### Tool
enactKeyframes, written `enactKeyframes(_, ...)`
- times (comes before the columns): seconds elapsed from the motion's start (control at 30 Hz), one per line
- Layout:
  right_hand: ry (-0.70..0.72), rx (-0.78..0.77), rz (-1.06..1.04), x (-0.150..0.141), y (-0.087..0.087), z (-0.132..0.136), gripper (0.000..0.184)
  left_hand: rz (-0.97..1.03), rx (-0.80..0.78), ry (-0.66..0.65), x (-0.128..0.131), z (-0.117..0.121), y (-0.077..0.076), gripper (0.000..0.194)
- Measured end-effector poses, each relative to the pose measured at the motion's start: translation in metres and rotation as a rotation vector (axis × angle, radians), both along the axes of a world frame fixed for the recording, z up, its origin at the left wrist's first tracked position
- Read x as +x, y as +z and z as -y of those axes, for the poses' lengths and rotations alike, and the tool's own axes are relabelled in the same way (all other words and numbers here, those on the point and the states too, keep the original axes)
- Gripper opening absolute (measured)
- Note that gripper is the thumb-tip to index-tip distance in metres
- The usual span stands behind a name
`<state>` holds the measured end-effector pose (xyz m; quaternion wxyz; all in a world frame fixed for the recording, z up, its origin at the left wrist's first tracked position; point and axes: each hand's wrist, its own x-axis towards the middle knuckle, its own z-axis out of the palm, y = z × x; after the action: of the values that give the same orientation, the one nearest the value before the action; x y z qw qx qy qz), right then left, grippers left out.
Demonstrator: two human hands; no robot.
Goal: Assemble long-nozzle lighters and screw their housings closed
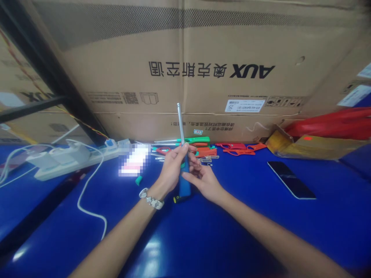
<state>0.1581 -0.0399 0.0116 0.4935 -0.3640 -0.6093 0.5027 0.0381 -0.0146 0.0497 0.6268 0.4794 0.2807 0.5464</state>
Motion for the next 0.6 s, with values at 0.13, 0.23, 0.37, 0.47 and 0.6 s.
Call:
enactKeyframes(0.13,0.062,0.033,0.099,0.008,0.008,0.002,0.035,-0.251,0.189,0.048,-0.005,0.002,0.006,0.033)
enactKeyframes(0.23,0.068,0.1,0.099,0.017,0.017,0.002,0.021,-0.551,0.389,0.134,-0.012,0.005,0.01,0.031)
enactKeyframes(0.37,-0.127,0.132,-0.095,0.024,0.025,-0.005,0.025,-0.918,0.645,0.106,-0.021,0.009,0.007,0.025)
enactKeyframes(0.47,-0.226,0.116,-0.105,0.023,0.024,-0.009,0.033,-1.058,0.743,0.051,-0.025,0.009,-0.001,0.022)
enactKeyframes(0.6,-0.23,0.109,-0.109,0.021,0.017,-0.006,0.036,-1.134,0.818,0.041,-0.026,0.008,-0.007,0.021)
